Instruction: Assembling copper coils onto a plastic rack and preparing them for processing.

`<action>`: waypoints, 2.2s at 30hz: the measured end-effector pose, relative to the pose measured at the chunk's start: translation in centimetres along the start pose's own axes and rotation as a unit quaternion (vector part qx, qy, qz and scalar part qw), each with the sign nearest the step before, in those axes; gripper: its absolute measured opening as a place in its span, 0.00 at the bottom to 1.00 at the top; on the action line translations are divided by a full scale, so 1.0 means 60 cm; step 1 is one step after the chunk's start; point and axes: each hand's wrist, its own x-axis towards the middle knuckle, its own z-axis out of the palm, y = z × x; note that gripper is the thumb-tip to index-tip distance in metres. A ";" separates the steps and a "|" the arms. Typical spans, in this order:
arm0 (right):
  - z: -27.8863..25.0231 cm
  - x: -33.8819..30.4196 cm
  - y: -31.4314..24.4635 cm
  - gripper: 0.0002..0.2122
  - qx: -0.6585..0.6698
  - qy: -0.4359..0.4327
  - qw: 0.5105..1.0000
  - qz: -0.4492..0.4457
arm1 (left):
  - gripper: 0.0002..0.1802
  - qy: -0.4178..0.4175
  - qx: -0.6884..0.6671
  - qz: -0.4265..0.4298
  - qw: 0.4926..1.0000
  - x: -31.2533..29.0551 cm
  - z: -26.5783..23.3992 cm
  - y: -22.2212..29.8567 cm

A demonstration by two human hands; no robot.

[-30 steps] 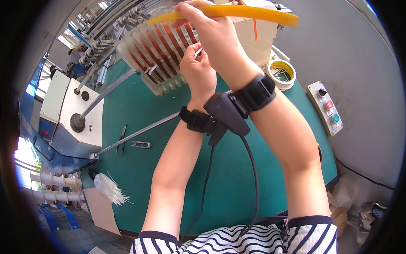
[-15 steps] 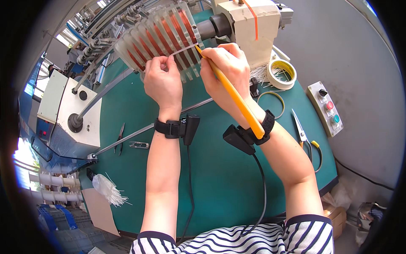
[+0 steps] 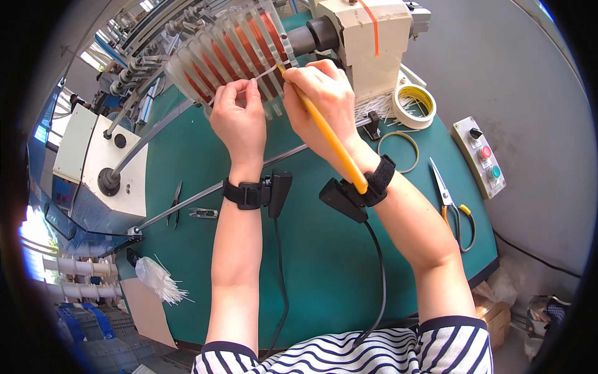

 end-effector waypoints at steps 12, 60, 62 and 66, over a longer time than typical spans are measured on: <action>0.009 -0.008 -0.006 0.06 0.012 0.002 1.000 -0.022 | 0.07 0.044 0.146 -0.002 0.988 0.005 -0.002 -0.002; 0.038 -0.025 -0.007 0.04 0.044 0.021 0.999 0.016 | 0.02 -0.318 -0.753 -0.097 0.568 -0.055 -0.246 0.190; 0.038 -0.024 -0.010 0.05 0.041 0.021 0.999 0.007 | 0.08 -0.283 -0.742 -0.130 0.594 -0.069 -0.254 0.199; 0.042 -0.022 -0.020 0.05 0.046 0.018 0.999 0.000 | 0.05 -0.156 -0.763 0.054 0.625 -0.057 -0.241 0.221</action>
